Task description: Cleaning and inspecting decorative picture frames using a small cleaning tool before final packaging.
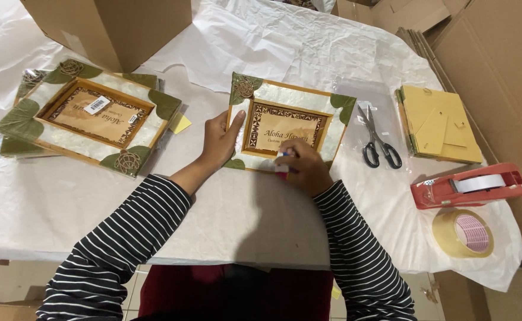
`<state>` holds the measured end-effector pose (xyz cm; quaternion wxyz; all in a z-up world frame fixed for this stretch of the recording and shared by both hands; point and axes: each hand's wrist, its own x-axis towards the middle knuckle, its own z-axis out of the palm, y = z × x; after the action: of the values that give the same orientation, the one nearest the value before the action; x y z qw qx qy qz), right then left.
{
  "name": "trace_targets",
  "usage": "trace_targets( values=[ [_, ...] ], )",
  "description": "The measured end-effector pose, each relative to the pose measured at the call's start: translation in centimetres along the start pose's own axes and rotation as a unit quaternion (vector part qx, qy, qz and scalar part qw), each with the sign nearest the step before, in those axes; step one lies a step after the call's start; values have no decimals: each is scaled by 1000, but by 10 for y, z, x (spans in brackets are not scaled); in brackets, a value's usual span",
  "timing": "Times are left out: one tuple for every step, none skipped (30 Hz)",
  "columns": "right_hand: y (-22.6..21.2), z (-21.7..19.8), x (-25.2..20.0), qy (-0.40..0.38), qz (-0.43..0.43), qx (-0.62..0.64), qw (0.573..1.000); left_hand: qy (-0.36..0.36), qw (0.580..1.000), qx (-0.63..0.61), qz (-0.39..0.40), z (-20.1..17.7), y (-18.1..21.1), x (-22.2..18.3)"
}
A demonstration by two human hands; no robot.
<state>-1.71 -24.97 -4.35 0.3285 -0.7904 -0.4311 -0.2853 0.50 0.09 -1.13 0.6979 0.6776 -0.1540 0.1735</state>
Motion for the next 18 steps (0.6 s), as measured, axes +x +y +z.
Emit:
trace_targets(
  values=[
    [-8, 0, 3, 1, -1, 1, 1000, 0, 1000, 1, 1, 0, 7, 0],
    [-15, 0, 7, -40, -9, -29, 999, -3, 1000, 6, -2, 1, 13, -1],
    [-22, 0, 11, -82, -16, -59, 995, -6, 1000, 10, -4, 1, 20, -1],
    [-24, -1, 13, -81, -17, -58, 995, -6, 1000, 11, -3, 0, 8, 1],
    [-26, -3, 14, -95, -13, -49, 994, -6, 1000, 9, -1, -1, -5, 2],
    [-28, -5, 14, -110, -8, -40, 993, -6, 1000, 5, -1, -1, -17, 3],
    [-33, -6, 17, -111, -8, -39, 993, -5, 1000, 5, -1, -1, -8, 2],
    [-38, -7, 21, -106, -11, -23, 994, -6, 1000, 4, 0, -1, 0, 1],
    [-42, -9, 24, -101, -14, -8, 995, -6, 1000, 3, 1, 0, 9, 0],
    [-42, -7, 23, -102, -14, -7, 995, -5, 1000, 2, 0, 0, 9, 0],
    [-42, -5, 22, -92, -16, -19, 995, -2, 1000, 0, 3, 0, 10, -1],
    [-41, -3, 21, -81, -18, -31, 996, -1, 1000, -2, 7, 0, 10, -1],
    [-40, -2, 20, -82, -18, -31, 996, 0, 1000, -2, 6, 0, 4, 0],
    [-38, 0, 19, -71, -18, -41, 996, -3, 1000, -3, 6, 0, -2, 0],
    [-37, 2, 18, -60, -18, -51, 997, -6, 1000, -5, 6, -1, -7, 1],
    [-38, 0, 20, -59, -18, -51, 997, -6, 1000, -4, 7, -1, -6, 1],
    [-38, -1, 21, -59, -13, -48, 997, -5, 1000, -2, 6, -1, -5, 1],
    [-40, -2, 21, -59, -8, -45, 997, -4, 1000, 0, 5, -1, -5, 0]
  ],
)
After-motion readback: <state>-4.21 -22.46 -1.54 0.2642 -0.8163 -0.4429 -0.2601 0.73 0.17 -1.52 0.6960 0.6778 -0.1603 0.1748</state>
